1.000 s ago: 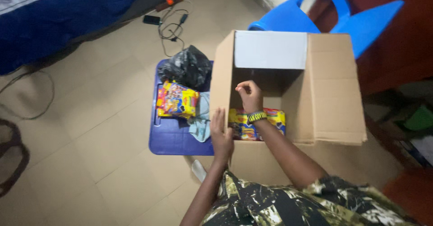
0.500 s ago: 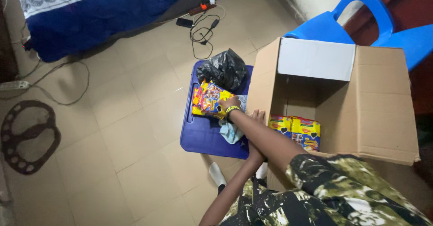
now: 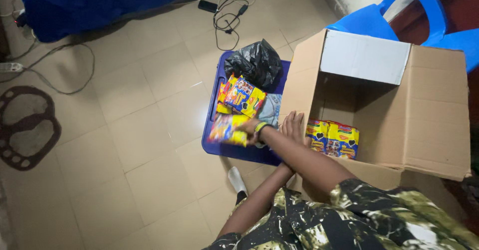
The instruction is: The person empties food packets from a black bag onto a blue surface, places them into a cardboard box, and then puts a green dustpan and other boxes into larger containers before placing them in a closet.
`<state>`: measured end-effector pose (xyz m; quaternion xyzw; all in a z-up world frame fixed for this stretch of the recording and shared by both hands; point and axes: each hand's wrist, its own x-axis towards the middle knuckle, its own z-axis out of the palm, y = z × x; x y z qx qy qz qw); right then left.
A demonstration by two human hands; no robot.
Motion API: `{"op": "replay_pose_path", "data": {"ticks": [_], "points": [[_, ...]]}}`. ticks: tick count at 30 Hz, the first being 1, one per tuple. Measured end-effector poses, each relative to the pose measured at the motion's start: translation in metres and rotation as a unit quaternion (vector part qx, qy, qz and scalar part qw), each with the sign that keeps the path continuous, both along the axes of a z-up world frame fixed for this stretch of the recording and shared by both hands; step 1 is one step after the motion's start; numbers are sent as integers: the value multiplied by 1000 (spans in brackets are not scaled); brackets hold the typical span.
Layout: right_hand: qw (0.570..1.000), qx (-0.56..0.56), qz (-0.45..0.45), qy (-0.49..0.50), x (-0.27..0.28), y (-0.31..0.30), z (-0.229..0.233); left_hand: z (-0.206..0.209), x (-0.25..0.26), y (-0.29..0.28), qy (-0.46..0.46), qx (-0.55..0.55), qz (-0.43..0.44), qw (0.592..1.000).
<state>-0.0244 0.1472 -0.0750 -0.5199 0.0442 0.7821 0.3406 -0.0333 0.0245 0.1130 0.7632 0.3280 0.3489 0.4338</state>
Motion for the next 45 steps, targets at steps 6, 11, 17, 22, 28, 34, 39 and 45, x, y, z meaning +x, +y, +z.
{"op": "replay_pose_path", "data": {"ticks": [6, 11, 17, 22, 28, 34, 39, 45], "points": [[910, -31, 289, -296, -38, -2, -3, 14, -5, -2, 28, -38, 3, 999], [769, -62, 373, -515, -20, -11, -10, 9, -7, -2, 33, -32, -5, 999], [989, -97, -67, -88, 9, 8, -3, -1, -3, -4, 8, 1, -15, 1000], [943, -52, -271, -184, 13, 24, 5, -10, -11, -6, -13, 1, -26, 1000], [937, -59, -280, -200, 27, 23, 12, -36, 3, -13, 15, 11, -21, 1000], [953, 26, -295, 61, 34, 5, 64, -67, 4, -3, 63, 64, -66, 994], [950, 237, -201, 31, 102, -109, 171, -75, -7, -2, 93, 45, -94, 990], [893, 290, -289, -187, 291, -256, 240, -2, 3, 2, 9, 0, -50, 999]]}}
